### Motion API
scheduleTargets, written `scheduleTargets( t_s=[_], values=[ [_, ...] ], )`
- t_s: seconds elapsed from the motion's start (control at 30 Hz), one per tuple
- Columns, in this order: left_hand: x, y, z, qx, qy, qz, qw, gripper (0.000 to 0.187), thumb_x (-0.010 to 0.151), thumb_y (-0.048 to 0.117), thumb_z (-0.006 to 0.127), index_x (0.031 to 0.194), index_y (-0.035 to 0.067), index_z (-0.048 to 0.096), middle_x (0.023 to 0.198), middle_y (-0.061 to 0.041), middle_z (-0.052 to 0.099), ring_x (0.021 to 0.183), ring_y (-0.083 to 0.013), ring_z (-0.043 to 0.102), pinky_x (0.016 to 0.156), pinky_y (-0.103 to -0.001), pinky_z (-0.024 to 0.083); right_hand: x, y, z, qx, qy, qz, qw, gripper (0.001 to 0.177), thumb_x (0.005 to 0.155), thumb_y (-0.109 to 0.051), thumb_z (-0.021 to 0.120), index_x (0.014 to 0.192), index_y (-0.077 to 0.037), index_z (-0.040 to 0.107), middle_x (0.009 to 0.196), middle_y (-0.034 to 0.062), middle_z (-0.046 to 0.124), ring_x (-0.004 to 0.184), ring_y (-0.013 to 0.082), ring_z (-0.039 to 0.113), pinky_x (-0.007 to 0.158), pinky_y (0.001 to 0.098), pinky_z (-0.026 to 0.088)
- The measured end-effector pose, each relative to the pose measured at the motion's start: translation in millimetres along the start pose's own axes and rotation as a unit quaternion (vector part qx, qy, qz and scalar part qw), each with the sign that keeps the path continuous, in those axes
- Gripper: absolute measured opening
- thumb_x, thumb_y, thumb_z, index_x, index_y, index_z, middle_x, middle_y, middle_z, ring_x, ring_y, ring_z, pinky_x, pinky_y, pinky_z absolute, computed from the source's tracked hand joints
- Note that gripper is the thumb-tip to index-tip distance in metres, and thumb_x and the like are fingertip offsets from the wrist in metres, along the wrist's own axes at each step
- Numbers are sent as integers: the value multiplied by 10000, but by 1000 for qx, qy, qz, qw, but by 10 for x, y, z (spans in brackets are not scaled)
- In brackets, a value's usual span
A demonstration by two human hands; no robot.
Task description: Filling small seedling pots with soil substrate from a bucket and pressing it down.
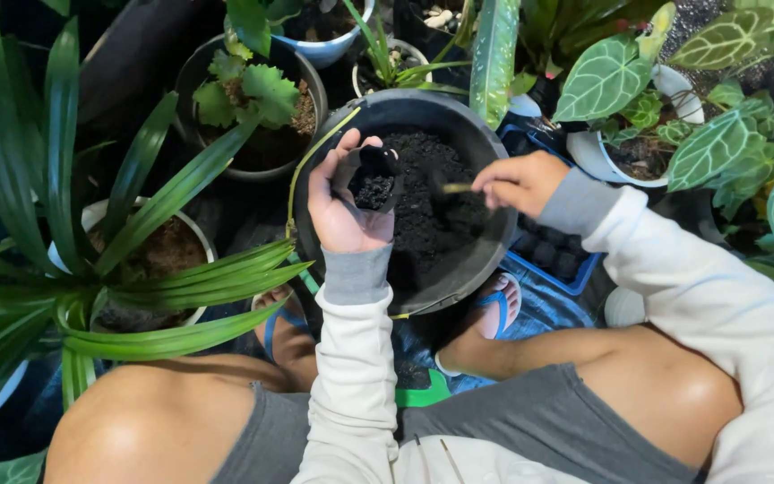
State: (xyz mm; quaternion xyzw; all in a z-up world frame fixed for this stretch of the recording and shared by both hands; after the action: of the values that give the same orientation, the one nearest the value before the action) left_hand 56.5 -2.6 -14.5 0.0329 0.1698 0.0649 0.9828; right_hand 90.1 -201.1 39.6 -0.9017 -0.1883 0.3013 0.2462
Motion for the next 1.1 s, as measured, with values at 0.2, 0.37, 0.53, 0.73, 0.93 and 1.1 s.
scheduleTargets(
  t_s=[0.2, 0.37, 0.53, 0.73, 0.93, 1.1],
  values=[
    [25, -9, -24, 7, 29, -13, 999, 316, 820, 217, 527, 1015, -14, 615, 872, -209, 650, 797, -286, 652, 804, -398, 530, -22, -41, -45, 59, 70, -104, 990, 310, 716, -143, 675, 1023, -166, 641, 811, 13, 693, 793, 213, 651, 710, 352, 505],
    [0, 6, -2, 17, 38, -9, 999, 330, 821, 237, 520, 1023, -6, 612, 860, -211, 650, 788, -300, 652, 784, -410, 537, 6, -19, -56, -20, 158, -205, 966, 191, 873, -194, 565, 1025, -110, 645, 831, 61, 673, 767, 242, 624, 687, 355, 505],
    [-6, -12, 4, -13, 83, -21, 996, 332, 795, 237, 552, 1003, -13, 620, 877, -229, 640, 810, -346, 640, 750, -441, 538, 32, 95, 59, -204, 258, -257, 909, 200, 907, -214, 517, 1006, -81, 628, 828, 74, 645, 761, 241, 605, 664, 325, 500],
    [-24, -4, -20, -65, 131, -13, 989, 314, 769, 208, 594, 973, -29, 624, 874, -246, 637, 804, -360, 637, 747, -460, 529, 188, 486, 657, -203, 174, -231, 936, 202, 859, -232, 526, 987, -99, 608, 809, 110, 643, 762, 275, 612, 654, 378, 502],
    [-37, 42, 64, -61, 116, 13, 991, 350, 824, 220, 551, 1042, -49, 602, 903, -255, 632, 827, -347, 629, 808, -462, 507, 218, 561, 469, 3, 172, -32, 985, 186, 886, -238, 504, 953, -103, 613, 667, 47, 664, 640, 225, 635, 587, 314, 517],
    [-24, 64, 91, -18, 98, 13, 995, 395, 826, 318, 541, 1073, 19, 615, 931, -209, 644, 850, -308, 632, 864, -473, 483, 172, 632, 176, 327, 219, 61, 917, 175, 867, -156, 514, 899, -8, 601, 715, 161, 639, 535, 181, 618, 446, 244, 514]
  ],
)
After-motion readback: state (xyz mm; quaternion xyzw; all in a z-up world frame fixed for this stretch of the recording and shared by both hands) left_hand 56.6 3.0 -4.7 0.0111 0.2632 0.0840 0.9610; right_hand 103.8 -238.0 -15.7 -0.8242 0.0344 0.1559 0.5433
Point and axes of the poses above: each hand's wrist, its own x-axis towards the middle knuckle, its own z-axis out of the palm, y = z × x, the point moved 6 cm from there along x, towards the middle knuckle
